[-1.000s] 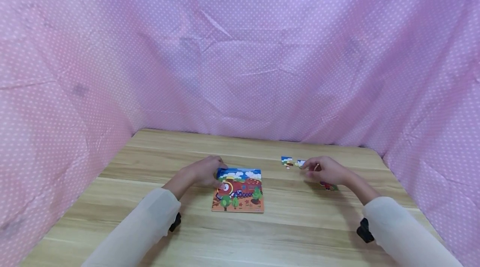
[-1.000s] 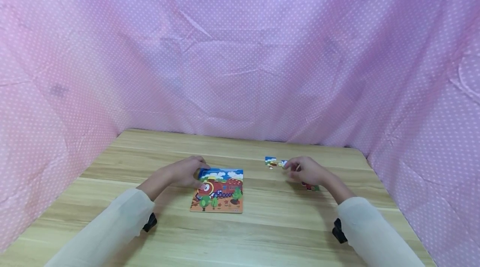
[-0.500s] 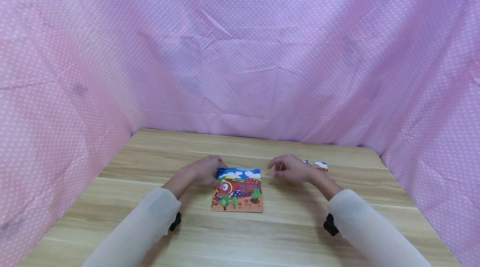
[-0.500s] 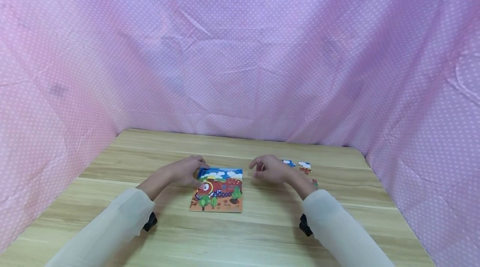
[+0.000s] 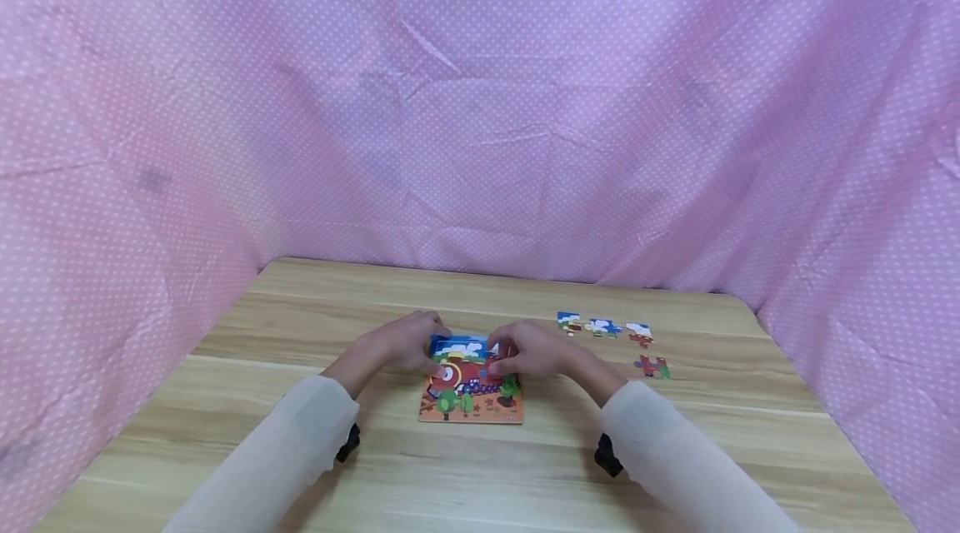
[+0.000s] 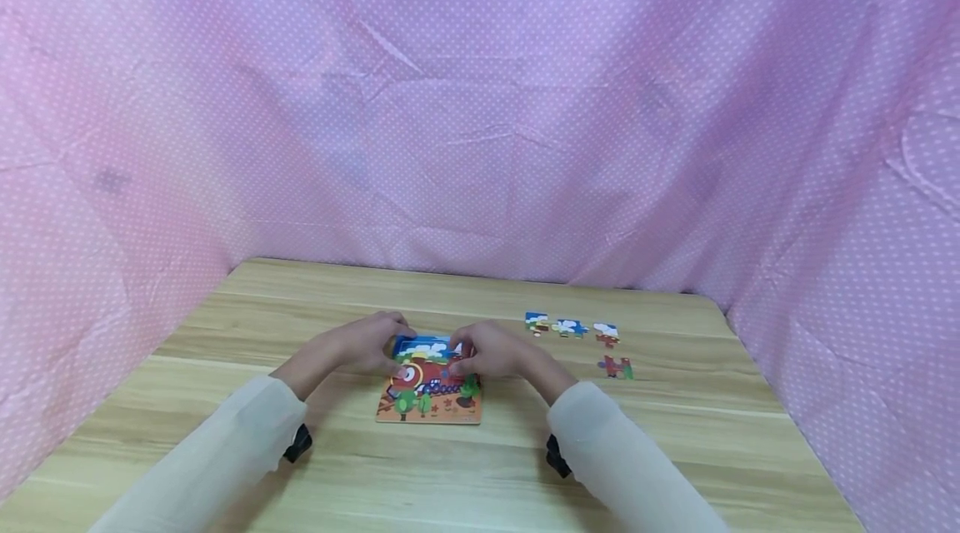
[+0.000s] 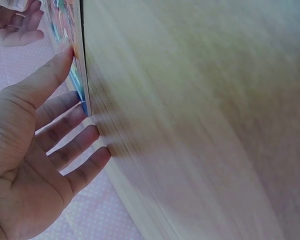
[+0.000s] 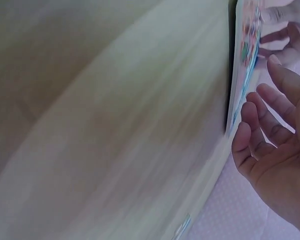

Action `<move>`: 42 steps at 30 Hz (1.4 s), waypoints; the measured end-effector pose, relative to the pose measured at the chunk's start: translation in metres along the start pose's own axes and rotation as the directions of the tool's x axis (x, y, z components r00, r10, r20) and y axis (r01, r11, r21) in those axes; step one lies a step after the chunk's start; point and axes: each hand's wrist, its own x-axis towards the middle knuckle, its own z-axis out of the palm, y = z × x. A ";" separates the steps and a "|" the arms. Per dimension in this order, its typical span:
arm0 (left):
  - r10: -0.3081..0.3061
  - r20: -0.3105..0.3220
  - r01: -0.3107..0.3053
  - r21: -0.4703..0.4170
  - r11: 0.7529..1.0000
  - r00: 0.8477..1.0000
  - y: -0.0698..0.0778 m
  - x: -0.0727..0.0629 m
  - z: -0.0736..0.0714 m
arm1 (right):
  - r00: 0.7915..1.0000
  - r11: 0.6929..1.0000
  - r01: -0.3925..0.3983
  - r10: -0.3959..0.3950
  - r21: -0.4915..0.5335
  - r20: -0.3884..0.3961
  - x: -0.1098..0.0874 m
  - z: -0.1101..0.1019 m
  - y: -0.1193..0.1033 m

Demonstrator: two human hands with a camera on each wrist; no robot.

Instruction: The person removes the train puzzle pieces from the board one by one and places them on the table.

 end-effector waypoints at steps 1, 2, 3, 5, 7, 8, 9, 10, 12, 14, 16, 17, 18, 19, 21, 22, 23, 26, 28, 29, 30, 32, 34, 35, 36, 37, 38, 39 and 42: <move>0.002 0.000 -0.002 -0.001 1.000 1.000 0.000 0.000 0.000 | 1.000 1.000 -0.002 0.002 0.003 0.000 0.002 0.002 -0.002; 0.006 0.000 -0.006 -0.004 1.000 1.000 -0.001 0.000 -0.001 | 1.000 1.000 -0.005 0.005 0.004 0.001 0.004 0.004 -0.004; 0.004 0.000 -0.004 -0.003 1.000 1.000 -0.001 0.001 -0.001 | 1.000 1.000 -0.012 0.012 0.008 0.001 0.006 0.007 -0.005; -0.002 0.001 0.002 -0.008 1.000 1.000 -0.001 0.001 -0.001 | 1.000 1.000 -0.021 0.021 0.018 -0.001 0.009 0.012 -0.008; -0.008 0.004 0.008 -0.016 1.000 1.000 -0.001 0.002 0.000 | 1.000 1.000 -0.024 0.024 0.014 -0.006 0.012 0.017 -0.010; -0.010 0.005 0.010 -0.020 1.000 1.000 -0.001 0.002 0.000 | 1.000 1.000 -0.028 0.028 0.009 -0.009 0.013 0.020 -0.011; -0.010 0.007 0.010 -0.023 1.000 1.000 0.000 0.001 0.000 | 0.999 0.999 -0.032 0.032 0.006 -0.014 0.014 0.022 -0.012; -0.006 0.007 0.006 -0.028 1.000 1.000 0.000 0.001 0.000 | 0.999 0.999 -0.035 0.035 -0.002 -0.020 0.015 0.024 -0.012; 0.006 0.009 -0.005 -0.029 1.000 1.000 -0.001 0.001 0.000 | 0.998 0.999 -0.049 0.048 -0.012 -0.031 0.016 0.026 -0.013; 0.021 0.006 -0.021 -0.029 0.999 1.000 -0.002 0.001 0.000 | 0.997 0.998 -0.064 0.064 -0.017 -0.039 0.017 0.028 -0.014; 0.028 0.001 -0.028 -0.016 0.999 1.000 -0.004 0.002 0.000 | 0.996 0.997 -0.076 0.075 -0.016 -0.043 0.019 0.028 -0.017; 0.026 0.001 -0.026 -0.010 1.000 1.000 -0.004 0.002 -0.001 | 0.996 0.997 -0.078 0.077 -0.013 -0.044 0.020 0.028 -0.018; 0.024 -0.002 -0.024 -0.008 1.000 1.000 -0.006 0.003 -0.001 | 0.996 0.997 -0.078 0.078 -0.011 -0.045 0.022 0.027 -0.019; 0.021 -0.003 -0.021 -0.006 1.000 1.000 -0.007 0.003 -0.001 | 0.995 0.996 -0.084 0.083 -0.006 -0.045 0.023 0.027 -0.021; 0.016 -0.002 -0.016 -0.007 1.000 1.000 -0.009 0.005 -0.002 | 0.994 0.995 -0.095 0.095 0.005 -0.044 0.025 0.025 -0.022; 0.016 -0.001 -0.016 -0.011 1.000 1.000 -0.010 0.006 -0.002 | 0.994 0.995 -0.101 0.101 0.014 -0.042 0.027 0.025 -0.023; 0.018 0.001 -0.018 -0.014 1.000 1.000 -0.010 0.006 -0.002 | 0.993 0.994 -0.108 0.109 0.023 -0.039 0.027 0.025 -0.023; 0.026 0.006 -0.026 -0.011 1.000 1.000 -0.012 0.008 -0.002 | 0.991 0.991 -0.130 0.131 0.041 -0.028 0.030 0.024 -0.023; 0.027 0.006 -0.027 -0.009 1.000 1.000 -0.012 0.009 -0.002 | 0.990 0.989 -0.139 0.140 0.053 -0.017 0.031 0.023 -0.024; 0.027 0.006 -0.027 -0.008 1.000 1.000 -0.012 0.009 -0.002 | 0.989 0.988 -0.144 0.145 0.059 -0.012 0.031 0.022 -0.024; 0.028 0.005 -0.028 -0.010 1.000 1.000 -0.012 0.009 -0.002 | 0.989 0.987 -0.149 0.150 0.065 -0.007 0.032 0.022 -0.024; 0.033 0.003 -0.033 -0.010 0.999 0.999 -0.012 0.010 -0.002 | 0.987 0.984 -0.162 0.162 0.076 0.002 0.033 0.021 -0.024; 0.041 0.003 -0.041 -0.007 0.999 0.999 -0.012 0.011 -0.003 | 0.985 0.981 -0.173 0.173 0.088 0.010 0.033 0.021 -0.025; 0.043 0.004 -0.043 -0.007 0.999 0.999 -0.012 0.011 -0.003 | 0.984 0.979 -0.178 0.178 0.094 0.014 0.033 0.020 -0.025; 0.045 0.004 -0.045 -0.009 0.999 0.999 -0.012 0.011 -0.003 | 0.983 0.978 -0.183 0.182 0.099 0.017 0.033 0.020 -0.025; 0.044 0.004 -0.044 -0.013 0.999 0.999 -0.012 0.011 -0.003 | 0.983 0.977 -0.186 0.185 0.101 0.020 0.034 0.020 -0.026; 0.042 0.004 -0.042 -0.016 0.999 0.999 -0.011 0.011 -0.003 | 0.982 0.977 -0.188 0.186 0.103 0.023 0.034 0.020 -0.026; 0.040 0.004 -0.040 -0.020 0.999 0.999 -0.011 0.011 -0.004 | 0.982 0.976 -0.189 0.188 0.106 0.026 0.034 0.020 -0.026; 0.031 0.005 -0.031 -0.030 0.999 0.999 -0.011 0.011 -0.004 | 0.981 0.975 -0.193 0.191 0.110 0.028 0.034 0.020 -0.026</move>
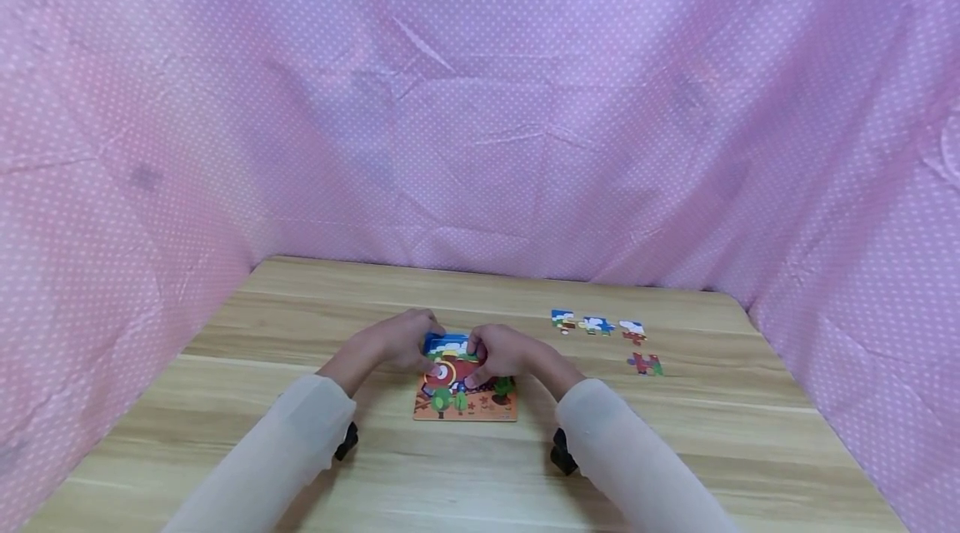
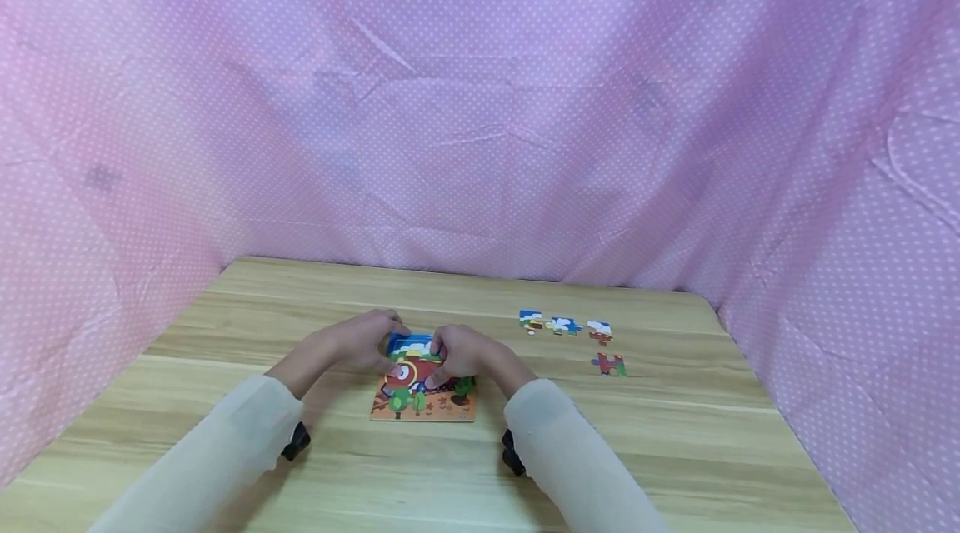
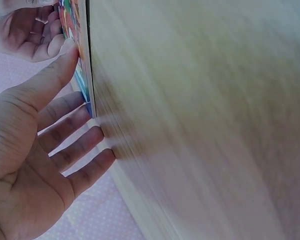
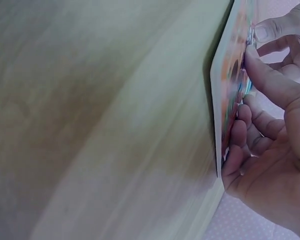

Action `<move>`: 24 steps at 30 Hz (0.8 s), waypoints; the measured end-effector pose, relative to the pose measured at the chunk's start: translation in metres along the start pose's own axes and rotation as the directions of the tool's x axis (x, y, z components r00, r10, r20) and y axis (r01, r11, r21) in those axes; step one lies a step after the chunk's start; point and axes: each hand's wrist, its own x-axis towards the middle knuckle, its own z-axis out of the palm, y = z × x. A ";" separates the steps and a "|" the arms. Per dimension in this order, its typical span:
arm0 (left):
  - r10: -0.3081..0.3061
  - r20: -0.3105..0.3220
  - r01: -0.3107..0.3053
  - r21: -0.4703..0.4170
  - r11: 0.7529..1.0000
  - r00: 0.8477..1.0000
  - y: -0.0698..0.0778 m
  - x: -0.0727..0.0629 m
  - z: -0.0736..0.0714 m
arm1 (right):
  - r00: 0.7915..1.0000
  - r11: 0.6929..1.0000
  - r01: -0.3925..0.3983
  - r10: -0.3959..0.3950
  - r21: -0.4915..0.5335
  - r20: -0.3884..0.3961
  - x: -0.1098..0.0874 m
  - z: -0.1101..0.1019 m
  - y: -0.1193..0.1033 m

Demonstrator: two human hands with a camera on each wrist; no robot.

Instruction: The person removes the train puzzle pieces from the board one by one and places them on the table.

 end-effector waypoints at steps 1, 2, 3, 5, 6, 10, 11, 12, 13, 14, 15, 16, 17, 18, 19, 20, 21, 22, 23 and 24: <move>-0.004 -0.001 0.004 -0.002 1.000 1.000 0.000 -0.001 0.000 | 1.000 1.000 -0.001 0.001 0.002 -0.001 0.000 0.000 0.000; -0.007 0.000 0.007 -0.001 1.000 1.000 0.001 -0.001 0.000 | 1.000 1.000 0.000 0.000 0.005 -0.002 0.000 0.000 0.000; -0.010 0.000 0.010 -0.001 1.000 1.000 0.001 -0.002 0.000 | 1.000 1.000 0.001 -0.001 0.009 -0.004 0.000 0.000 0.000; -0.011 -0.001 0.011 0.001 1.000 1.000 0.001 -0.002 0.001 | 1.000 1.000 0.003 -0.003 0.019 -0.007 0.000 0.000 0.000; -0.009 -0.001 0.009 0.003 1.000 1.000 0.001 -0.001 0.001 | 1.000 1.000 0.002 -0.002 0.028 -0.010 -0.001 0.000 0.000; 0.004 -0.004 -0.004 0.010 1.000 1.000 0.001 0.000 0.001 | 1.000 0.998 0.007 -0.006 0.069 -0.013 -0.001 0.000 0.001; 0.005 -0.006 -0.005 0.012 1.000 1.000 0.001 0.000 0.001 | 1.000 0.997 0.009 -0.008 0.081 -0.014 -0.001 0.000 0.001; 0.005 -0.007 -0.005 0.012 1.000 1.000 0.001 0.000 0.001 | 1.000 0.996 0.011 -0.009 0.094 -0.015 -0.001 0.001 0.001; 0.004 -0.007 -0.004 0.013 1.000 1.000 0.002 0.000 0.001 | 1.000 0.994 0.013 -0.012 0.106 -0.014 -0.001 0.001 0.002; 0.002 -0.008 -0.001 0.014 1.000 1.000 0.002 0.000 0.001 | 1.000 0.993 0.015 -0.013 0.119 -0.013 0.000 0.002 0.002; 0.000 -0.009 0.000 0.015 1.000 1.000 0.003 0.000 0.001 | 1.000 0.991 0.018 -0.016 0.130 -0.012 0.000 0.002 0.002; -0.002 -0.009 0.002 0.015 1.000 1.000 0.003 0.000 0.002 | 1.000 0.989 0.025 -0.024 0.144 -0.011 -0.001 0.002 0.002; -0.004 -0.009 0.004 0.017 1.000 1.000 0.003 -0.001 0.002 | 0.999 0.987 0.032 -0.031 0.157 -0.010 -0.001 0.002 0.003; -0.005 -0.010 0.005 0.020 1.000 1.000 0.004 -0.001 0.002 | 0.999 0.985 0.040 -0.039 0.168 -0.010 -0.001 0.002 0.003; -0.005 -0.010 0.005 0.021 1.000 1.000 0.004 -0.002 0.002 | 0.999 0.983 0.051 -0.049 0.176 -0.014 -0.001 0.002 0.004; -0.002 -0.011 0.002 0.021 1.000 1.000 0.004 -0.002 0.002 | 0.998 0.982 0.063 -0.061 0.178 -0.020 -0.002 0.002 0.005; 0.001 -0.012 -0.001 0.020 1.000 1.000 0.005 -0.002 0.003 | 0.997 0.981 0.077 -0.073 0.180 -0.028 -0.002 0.002 0.005; 0.003 -0.014 -0.002 0.019 1.000 1.000 0.005 -0.003 0.003 | 0.996 0.978 0.091 -0.086 0.186 -0.035 -0.003 0.001 0.006; 0.004 -0.014 -0.004 0.020 1.000 1.000 0.005 -0.003 0.003 | 0.994 0.976 0.104 -0.098 0.190 -0.044 -0.004 0.001 0.008; 0.003 -0.015 -0.003 0.021 1.000 1.000 0.006 -0.004 0.003 | 0.993 0.973 0.117 -0.109 0.197 -0.055 -0.004 0.001 0.009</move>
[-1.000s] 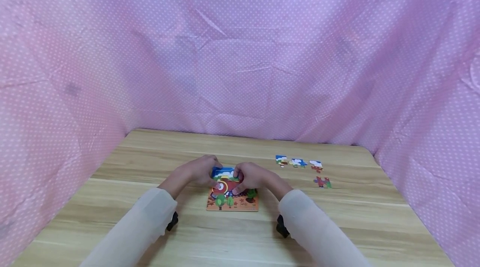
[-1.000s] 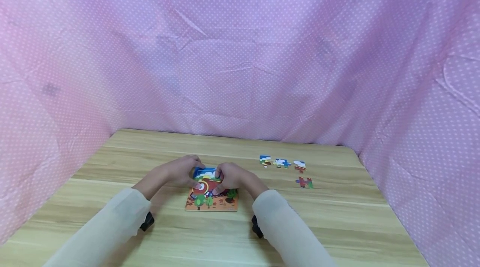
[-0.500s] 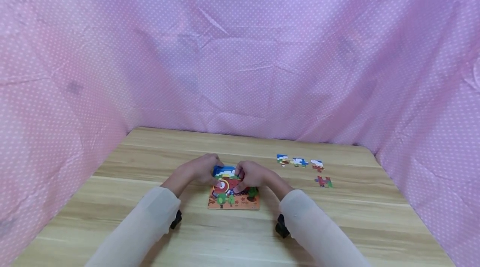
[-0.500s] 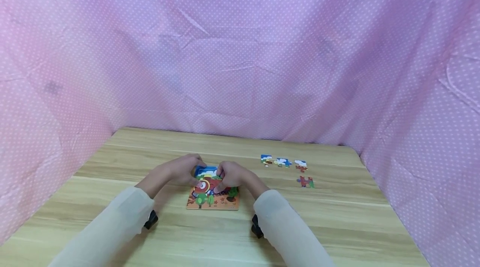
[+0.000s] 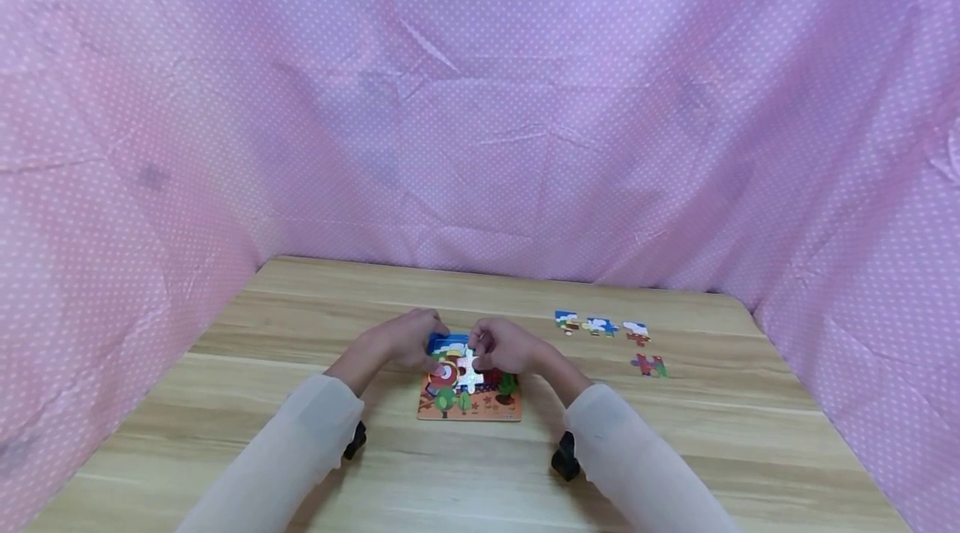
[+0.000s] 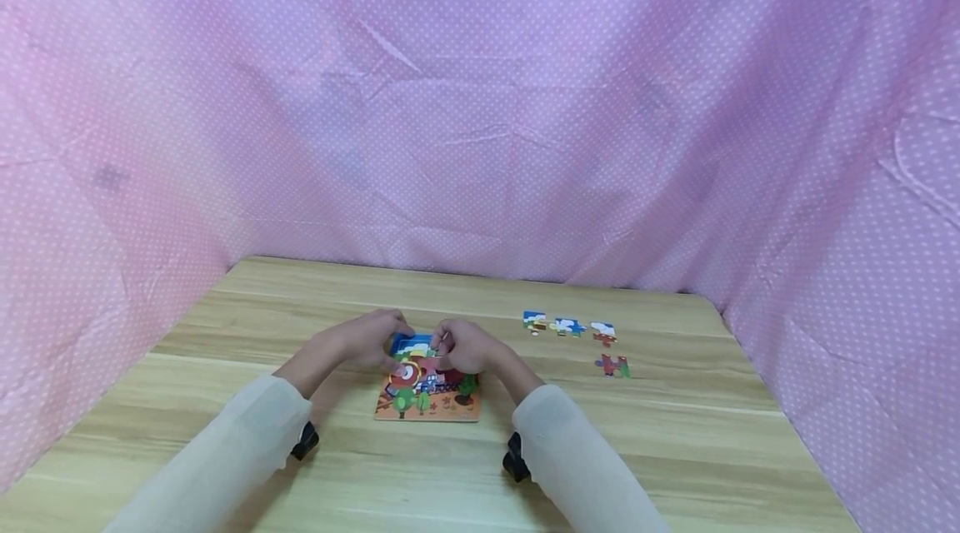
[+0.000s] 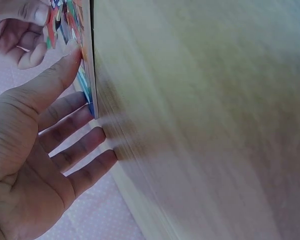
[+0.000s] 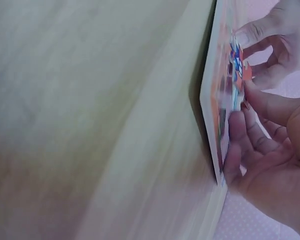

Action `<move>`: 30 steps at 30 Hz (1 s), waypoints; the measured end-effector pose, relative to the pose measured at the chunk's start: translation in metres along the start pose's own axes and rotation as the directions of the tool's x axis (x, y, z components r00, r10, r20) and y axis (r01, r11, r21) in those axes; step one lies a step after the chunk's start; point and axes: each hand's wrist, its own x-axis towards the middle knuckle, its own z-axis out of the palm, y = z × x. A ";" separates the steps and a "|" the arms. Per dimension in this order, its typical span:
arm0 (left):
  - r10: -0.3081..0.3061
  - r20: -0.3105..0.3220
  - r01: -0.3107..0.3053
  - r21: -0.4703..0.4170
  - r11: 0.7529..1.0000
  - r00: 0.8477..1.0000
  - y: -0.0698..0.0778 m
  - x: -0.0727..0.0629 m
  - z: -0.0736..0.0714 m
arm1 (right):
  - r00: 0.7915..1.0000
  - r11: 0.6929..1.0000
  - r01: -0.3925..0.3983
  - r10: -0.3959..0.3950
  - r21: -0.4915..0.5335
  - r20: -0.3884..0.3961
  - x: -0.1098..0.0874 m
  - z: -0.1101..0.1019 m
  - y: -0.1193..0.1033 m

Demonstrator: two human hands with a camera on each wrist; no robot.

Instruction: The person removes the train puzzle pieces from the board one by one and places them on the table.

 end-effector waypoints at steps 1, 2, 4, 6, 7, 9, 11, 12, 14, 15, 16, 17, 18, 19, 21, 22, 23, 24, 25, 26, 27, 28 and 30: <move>-0.002 0.000 0.002 -0.002 1.000 1.000 0.000 0.000 0.000 | 1.000 1.000 0.009 -0.009 0.013 -0.007 -0.001 -0.001 0.001; -0.002 -0.001 0.002 -0.005 1.000 1.000 0.000 -0.001 0.000 | 1.000 0.999 0.018 -0.017 0.027 -0.012 -0.002 -0.002 0.002; -0.004 -0.004 0.004 -0.006 1.000 1.000 0.001 -0.001 0.000 | 1.000 0.998 0.023 -0.021 0.066 -0.021 -0.004 -0.003 0.003; -0.001 -0.008 0.001 -0.007 1.000 1.000 0.002 -0.001 0.000 | 0.999 0.995 0.018 -0.015 0.095 -0.031 -0.006 -0.006 0.004; 0.002 -0.010 -0.002 -0.010 1.000 1.000 0.002 -0.001 0.000 | 0.999 0.994 0.016 -0.012 0.105 -0.035 -0.007 -0.007 0.005; 0.004 -0.014 -0.004 -0.009 1.000 1.000 0.002 0.000 0.001 | 0.999 0.994 0.014 -0.009 0.111 -0.045 -0.009 -0.009 0.007; 0.001 -0.015 -0.001 -0.008 1.000 1.000 0.002 0.000 0.001 | 0.998 0.994 0.015 -0.009 0.112 -0.056 -0.011 -0.011 0.009; -0.002 -0.014 0.001 -0.008 1.000 1.000 0.002 0.000 0.001 | 0.998 0.994 0.017 -0.011 0.108 -0.062 -0.011 -0.013 0.010; -0.011 -0.012 0.011 -0.010 1.000 1.000 0.001 0.000 0.002 | 0.997 0.995 0.018 -0.011 0.098 -0.076 -0.013 -0.016 0.013; -0.016 -0.012 0.016 -0.011 1.000 1.000 0.001 0.000 0.002 | 0.996 0.995 0.021 -0.013 0.096 -0.083 -0.014 -0.017 0.014; -0.021 -0.011 0.021 -0.011 1.000 1.000 0.001 0.000 0.002 | 0.996 0.996 0.021 -0.012 0.092 -0.092 -0.015 -0.019 0.014; -0.026 -0.011 0.025 -0.012 1.000 1.000 0.001 0.000 0.002 | 0.995 0.995 0.021 -0.012 0.093 -0.099 -0.016 -0.021 0.015; -0.029 -0.012 0.029 -0.012 1.000 1.000 0.001 0.000 0.002 | 0.994 0.995 0.021 -0.010 0.099 -0.105 -0.018 -0.023 0.017; -0.033 -0.012 0.033 -0.012 0.999 0.999 0.002 0.000 0.002 | 0.994 0.994 0.019 -0.007 0.109 -0.111 -0.019 -0.025 0.017; -0.033 -0.013 0.033 -0.014 0.999 0.999 0.002 0.000 0.002 | 0.992 0.992 0.020 -0.004 0.126 -0.122 -0.022 -0.030 0.020; -0.032 -0.014 0.032 -0.014 0.999 0.999 0.002 -0.001 0.002 | 0.992 0.991 0.017 0.000 0.135 -0.127 -0.023 -0.032 0.021; -0.029 -0.014 0.029 -0.014 0.999 0.999 0.002 -0.001 0.001 | 0.991 0.989 0.018 0.001 0.147 -0.132 -0.024 -0.035 0.023; -0.027 -0.015 0.027 -0.014 1.000 1.000 0.002 -0.002 0.001 | 0.990 0.989 0.020 0.001 0.149 -0.138 -0.026 -0.038 0.025; -0.025 -0.016 0.025 -0.015 1.000 1.000 0.002 -0.002 0.002 | 0.990 0.989 0.021 0.001 0.148 -0.142 -0.027 -0.041 0.027; -0.024 -0.017 0.024 -0.016 1.000 1.000 0.002 -0.002 0.002 | 0.989 0.990 0.022 -0.001 0.141 -0.147 -0.029 -0.044 0.029; -0.026 -0.018 0.025 -0.015 1.000 1.000 0.002 -0.002 0.002 | 0.988 0.990 0.023 -0.001 0.140 -0.152 -0.031 -0.047 0.031; -0.025 -0.020 0.025 -0.015 1.000 0.999 0.002 -0.002 0.002 | 0.988 0.990 0.023 -0.001 0.140 -0.155 -0.033 -0.050 0.034; -0.025 -0.021 0.025 -0.018 1.000 0.999 0.002 -0.002 0.002 | 0.987 0.991 0.026 -0.004 0.134 -0.162 -0.038 -0.057 0.039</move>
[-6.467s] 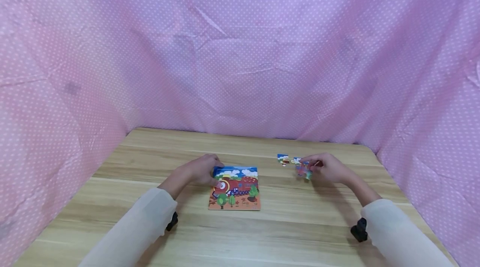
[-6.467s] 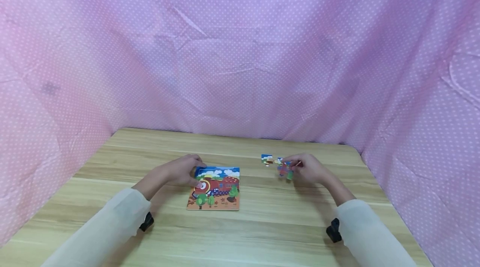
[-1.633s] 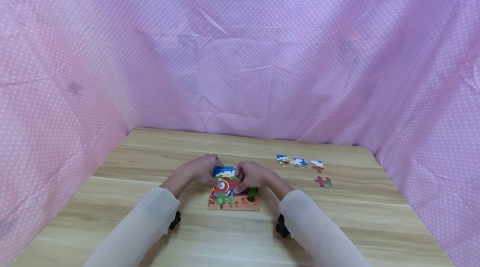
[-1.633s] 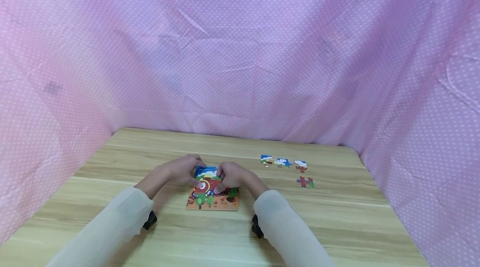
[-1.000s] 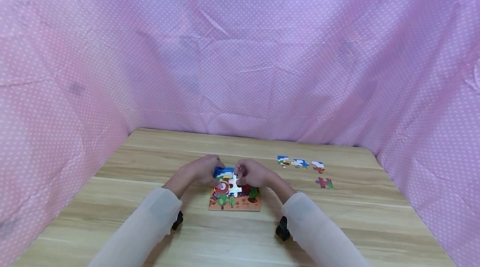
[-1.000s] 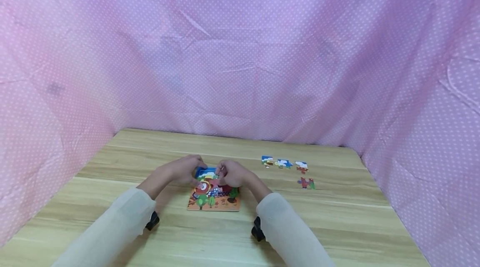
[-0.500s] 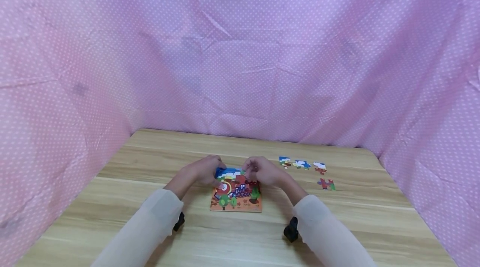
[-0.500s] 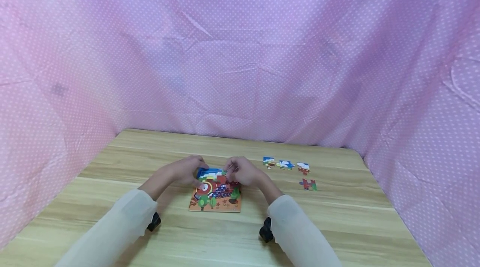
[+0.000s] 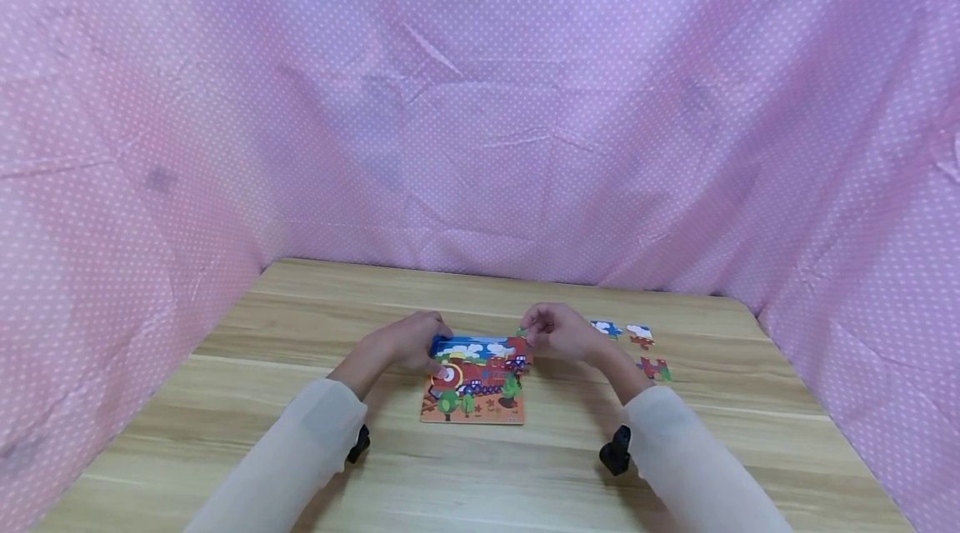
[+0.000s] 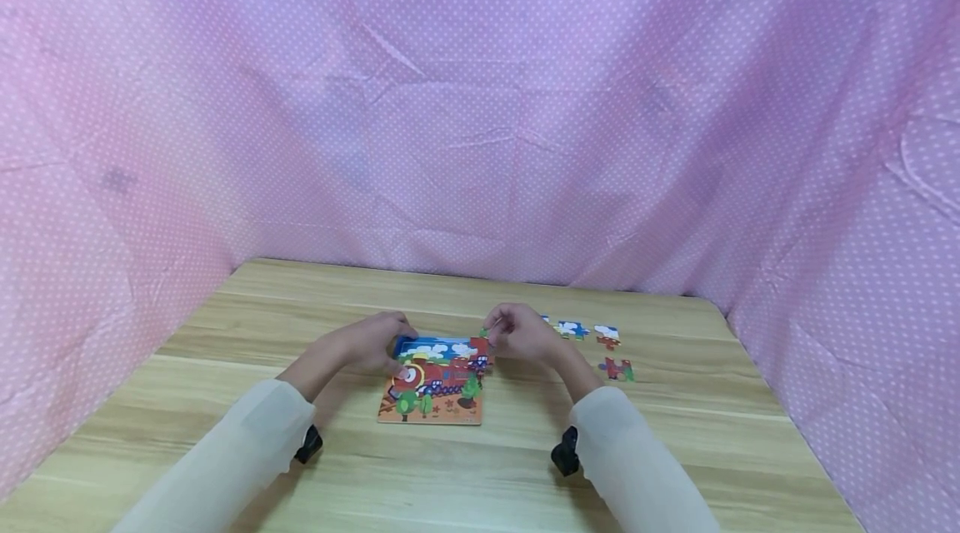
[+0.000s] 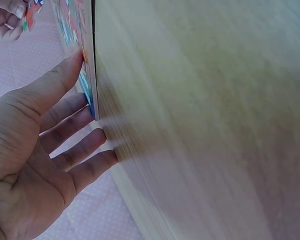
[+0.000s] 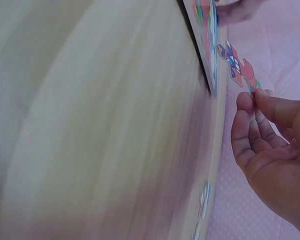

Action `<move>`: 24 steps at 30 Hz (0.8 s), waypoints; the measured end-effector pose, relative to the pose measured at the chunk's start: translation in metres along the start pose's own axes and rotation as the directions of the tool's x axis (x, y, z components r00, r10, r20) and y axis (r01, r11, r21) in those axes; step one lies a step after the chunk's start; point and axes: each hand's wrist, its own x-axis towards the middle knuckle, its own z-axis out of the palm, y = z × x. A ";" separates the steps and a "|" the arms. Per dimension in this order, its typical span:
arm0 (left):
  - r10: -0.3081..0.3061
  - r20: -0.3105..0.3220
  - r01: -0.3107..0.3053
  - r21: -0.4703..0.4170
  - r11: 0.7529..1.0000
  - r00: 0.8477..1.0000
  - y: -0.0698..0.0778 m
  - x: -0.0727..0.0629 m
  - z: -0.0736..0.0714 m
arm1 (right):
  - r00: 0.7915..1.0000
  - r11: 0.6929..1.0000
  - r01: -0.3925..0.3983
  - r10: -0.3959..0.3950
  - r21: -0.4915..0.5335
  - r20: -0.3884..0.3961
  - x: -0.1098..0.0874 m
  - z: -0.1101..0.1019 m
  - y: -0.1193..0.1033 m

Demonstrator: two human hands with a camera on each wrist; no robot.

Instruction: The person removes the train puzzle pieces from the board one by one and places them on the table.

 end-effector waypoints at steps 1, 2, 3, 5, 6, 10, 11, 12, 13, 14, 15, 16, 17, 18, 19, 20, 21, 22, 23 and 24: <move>0.000 0.000 0.000 -0.001 1.000 1.000 0.000 0.000 0.000 | 1.000 1.000 0.003 -0.003 0.001 -0.004 -0.002 -0.004 0.002; -0.001 0.001 0.001 -0.002 1.000 1.000 0.000 -0.001 0.000 | 1.000 1.000 0.006 -0.006 -0.001 -0.012 -0.004 -0.008 0.004; -0.003 0.001 0.003 -0.002 1.000 1.000 0.000 -0.001 0.000 | 1.000 1.000 0.008 -0.008 -0.005 -0.019 -0.006 -0.012 0.006; -0.004 0.004 0.004 -0.003 1.000 1.000 0.000 -0.002 0.000 | 0.999 1.000 0.014 -0.014 -0.024 -0.032 -0.011 -0.021 0.010; -0.005 0.004 0.005 -0.005 1.000 1.000 0.000 -0.002 0.000 | 0.999 0.999 0.012 -0.014 -0.038 -0.039 -0.014 -0.025 0.012; -0.013 0.005 0.013 -0.009 1.000 1.000 0.000 -0.002 0.000 | 0.998 0.997 -0.016 0.012 -0.070 -0.059 -0.025 -0.041 0.020; -0.015 0.003 0.015 -0.009 1.000 1.000 0.000 -0.002 0.000 | 0.998 0.997 -0.024 0.020 -0.071 -0.061 -0.027 -0.045 0.023; -0.016 0.002 0.016 -0.009 1.000 1.000 0.000 -0.002 0.000 | 0.998 0.996 -0.028 0.023 -0.080 -0.064 -0.029 -0.049 0.027; -0.017 0.002 0.017 -0.009 1.000 1.000 0.000 -0.003 0.000 | 0.998 0.996 -0.031 0.025 -0.087 -0.066 -0.032 -0.053 0.029; -0.016 0.002 0.016 -0.008 1.000 1.000 0.000 -0.003 0.000 | 0.998 0.995 -0.029 0.023 -0.092 -0.064 -0.034 -0.056 0.032; -0.016 0.001 0.016 -0.007 1.000 1.000 0.000 -0.002 0.000 | 0.998 0.995 -0.026 0.020 -0.095 -0.063 -0.037 -0.059 0.034; -0.014 0.000 0.014 -0.007 1.000 1.000 -0.001 -0.002 0.000 | 0.998 0.995 -0.024 0.018 -0.100 -0.060 -0.040 -0.062 0.036; -0.015 0.000 0.015 -0.007 1.000 1.000 -0.001 -0.002 0.001 | 0.998 0.994 -0.024 0.018 -0.104 -0.058 -0.043 -0.065 0.038; -0.014 0.000 0.014 -0.007 1.000 1.000 -0.001 -0.002 0.000 | 0.998 0.994 -0.022 0.016 -0.108 -0.055 -0.047 -0.068 0.039; -0.013 0.001 0.013 -0.006 1.000 1.000 0.000 -0.002 0.000 | 0.998 0.994 -0.031 0.026 -0.103 -0.052 -0.050 -0.071 0.041; -0.012 0.001 0.012 -0.006 1.000 1.000 -0.001 -0.002 0.000 | 0.998 0.994 -0.037 0.032 -0.100 -0.048 -0.054 -0.074 0.043; -0.012 0.002 0.012 -0.008 1.000 1.000 0.000 -0.002 0.000 | 0.998 0.994 -0.047 0.043 -0.094 -0.046 -0.058 -0.077 0.045; -0.012 0.003 0.012 -0.008 1.000 1.000 0.000 -0.002 0.000 | 0.998 0.994 -0.055 0.051 -0.095 -0.043 -0.061 -0.080 0.047; -0.012 0.003 0.012 -0.007 1.000 1.000 0.000 -0.002 0.000 | 0.998 0.994 -0.056 0.053 -0.093 -0.036 -0.064 -0.084 0.050; -0.013 0.004 0.013 -0.009 1.000 1.000 0.001 -0.003 -0.001 | 0.998 0.994 -0.055 0.053 -0.095 -0.031 -0.067 -0.087 0.052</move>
